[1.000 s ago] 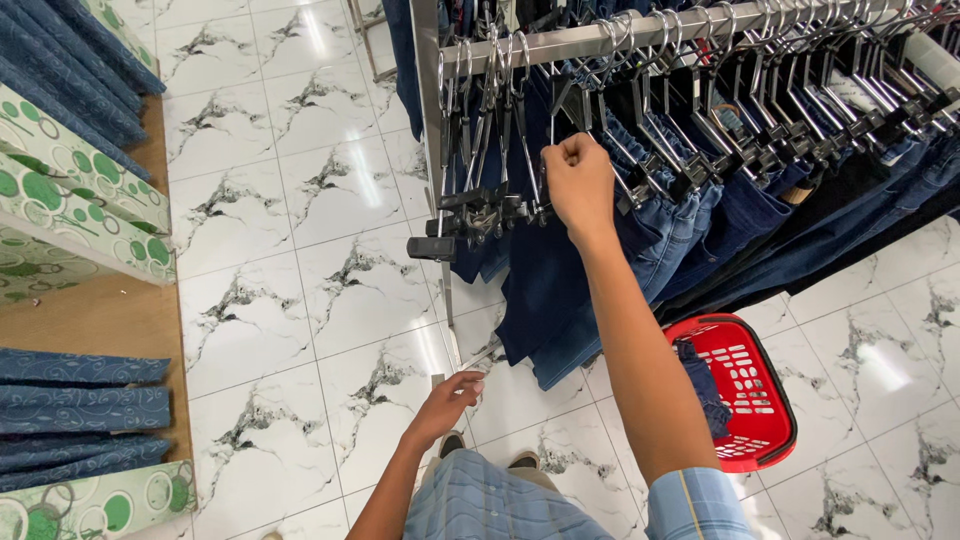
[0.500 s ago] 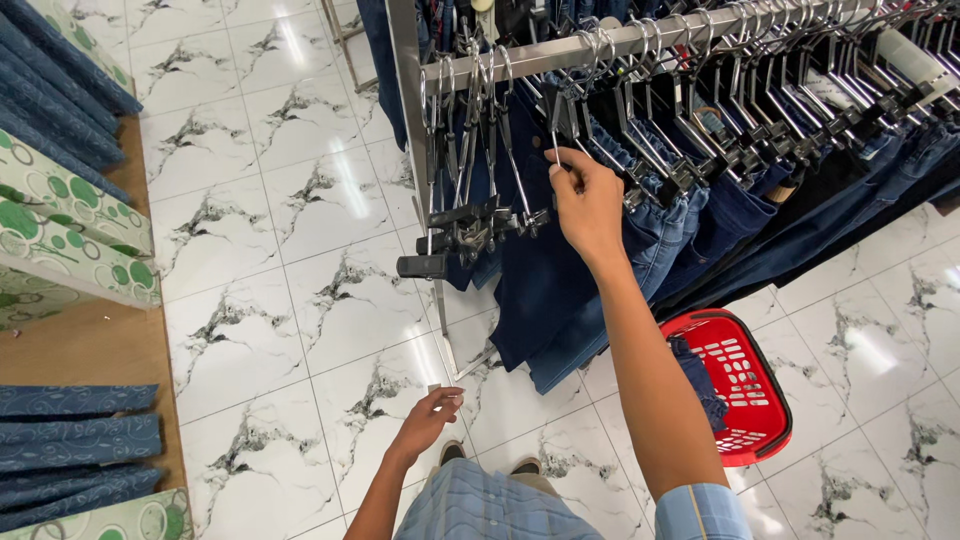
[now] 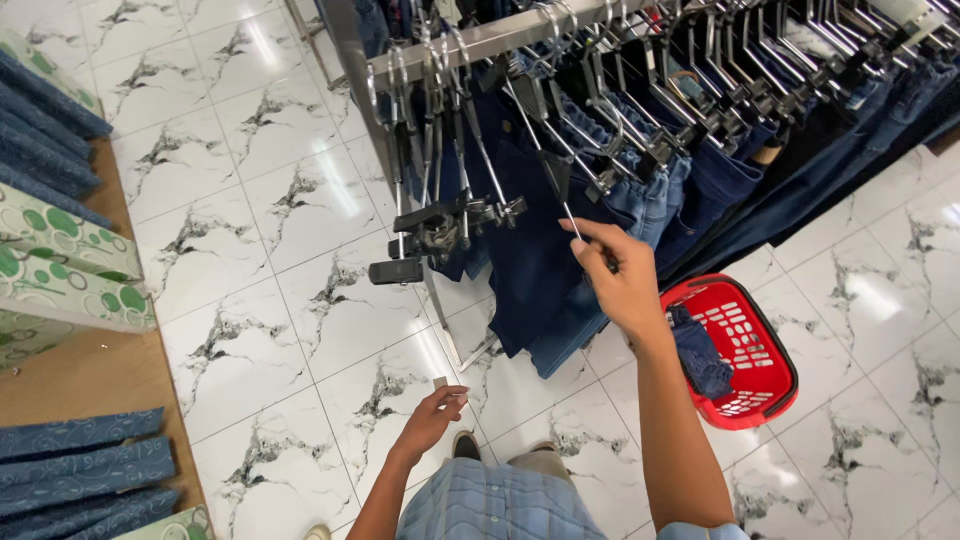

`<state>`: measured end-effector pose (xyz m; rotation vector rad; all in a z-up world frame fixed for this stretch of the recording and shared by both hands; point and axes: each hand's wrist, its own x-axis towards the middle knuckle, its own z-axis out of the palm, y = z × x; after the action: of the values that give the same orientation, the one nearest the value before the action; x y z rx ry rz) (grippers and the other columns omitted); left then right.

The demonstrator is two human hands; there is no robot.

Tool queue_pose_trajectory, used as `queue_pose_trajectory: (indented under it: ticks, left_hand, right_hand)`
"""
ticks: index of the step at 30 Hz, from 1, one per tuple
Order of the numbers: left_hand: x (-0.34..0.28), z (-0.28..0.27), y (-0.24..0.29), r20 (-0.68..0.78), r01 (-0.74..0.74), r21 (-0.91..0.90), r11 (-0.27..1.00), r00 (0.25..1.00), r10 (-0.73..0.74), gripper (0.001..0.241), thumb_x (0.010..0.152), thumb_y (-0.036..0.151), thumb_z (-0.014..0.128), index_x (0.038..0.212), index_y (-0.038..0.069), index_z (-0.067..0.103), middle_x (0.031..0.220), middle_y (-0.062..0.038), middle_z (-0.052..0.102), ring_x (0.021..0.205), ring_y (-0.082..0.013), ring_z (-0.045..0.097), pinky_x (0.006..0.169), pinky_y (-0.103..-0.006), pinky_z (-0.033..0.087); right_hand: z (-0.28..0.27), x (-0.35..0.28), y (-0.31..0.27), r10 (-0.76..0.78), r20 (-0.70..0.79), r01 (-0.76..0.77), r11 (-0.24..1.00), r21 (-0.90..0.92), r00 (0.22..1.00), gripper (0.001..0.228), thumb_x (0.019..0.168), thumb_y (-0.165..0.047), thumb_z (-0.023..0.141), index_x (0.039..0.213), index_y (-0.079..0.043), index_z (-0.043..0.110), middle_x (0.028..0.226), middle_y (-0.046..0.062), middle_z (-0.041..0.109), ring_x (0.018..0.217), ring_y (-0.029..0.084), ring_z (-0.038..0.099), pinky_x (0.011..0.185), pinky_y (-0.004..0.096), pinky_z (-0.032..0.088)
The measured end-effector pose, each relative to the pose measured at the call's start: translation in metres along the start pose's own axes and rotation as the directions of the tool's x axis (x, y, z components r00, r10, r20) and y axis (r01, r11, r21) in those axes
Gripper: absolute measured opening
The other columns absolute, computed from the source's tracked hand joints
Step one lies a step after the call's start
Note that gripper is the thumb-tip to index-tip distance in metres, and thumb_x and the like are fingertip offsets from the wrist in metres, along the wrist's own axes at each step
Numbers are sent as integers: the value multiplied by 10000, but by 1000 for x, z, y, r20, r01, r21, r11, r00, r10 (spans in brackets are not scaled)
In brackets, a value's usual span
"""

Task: The person picks up pants from a red basket, secures them onto hangers using built-in clips, and hangs the hangers onto a metal clothing rack.

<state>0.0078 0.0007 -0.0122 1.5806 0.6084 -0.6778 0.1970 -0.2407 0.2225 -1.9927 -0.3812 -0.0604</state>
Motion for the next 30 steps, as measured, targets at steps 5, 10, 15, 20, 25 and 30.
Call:
queue_pose_trajectory:
  ticks: [5,10,15,20,25,30]
  left_hand:
    - [13,16,10,60,23,72,997,998,-27,434,940,491,571,1289,263,694,1361,-18,691,1097,-210,712,988,-335,466]
    - [15,59,53,104,67,156,985,991,-84,430,938,479,566,1295,271,687,1368,9,678,1099,-175,708,1050,-351,447]
    - [35,130,87,221,-41,-119,992,973,67,627,945,539,431,1359,127,660,1330,-86,730,1063,-245,725,931,-375,530]
    - [64,229,130,509,46,-405,913,841,183,937,947,783,200,1450,80,562,1341,-188,677,1084,-330,721,866,-402,592]
    - [84,359,159,691,147,-141,979,723,-9,1110,873,892,174,1172,-32,712,980,-233,739,701,-314,750,596,-364,635]
    - [142,474,124,559,21,-162,987,826,74,339,1075,338,585,989,21,670,590,-45,426,331,-106,348,297,-207,288]
  right_hand:
    - [-44,-42,27,-55,-13,56,997,52,998,293,1015,-197,615,1248,-69,739,649,-59,463,753,99,464,766,268,433]
    - [-102,-83,65,-67,79,57,990,126,995,306,997,-207,633,1255,-76,731,535,-74,395,647,87,400,764,274,410]
    - [-175,-164,123,17,329,-115,953,281,944,302,951,-188,679,1231,-108,759,702,48,767,747,127,654,596,266,469]
    - [-244,-261,197,205,349,-363,794,487,915,274,900,-14,707,1153,-16,812,669,115,672,609,163,666,619,333,516]
    - [-315,-343,264,436,378,-577,646,500,817,306,867,37,700,1153,21,808,640,124,622,552,203,696,571,342,534]
    - [-372,-373,301,572,296,-602,473,643,765,295,840,32,717,1117,92,798,538,74,522,477,197,655,514,320,537]
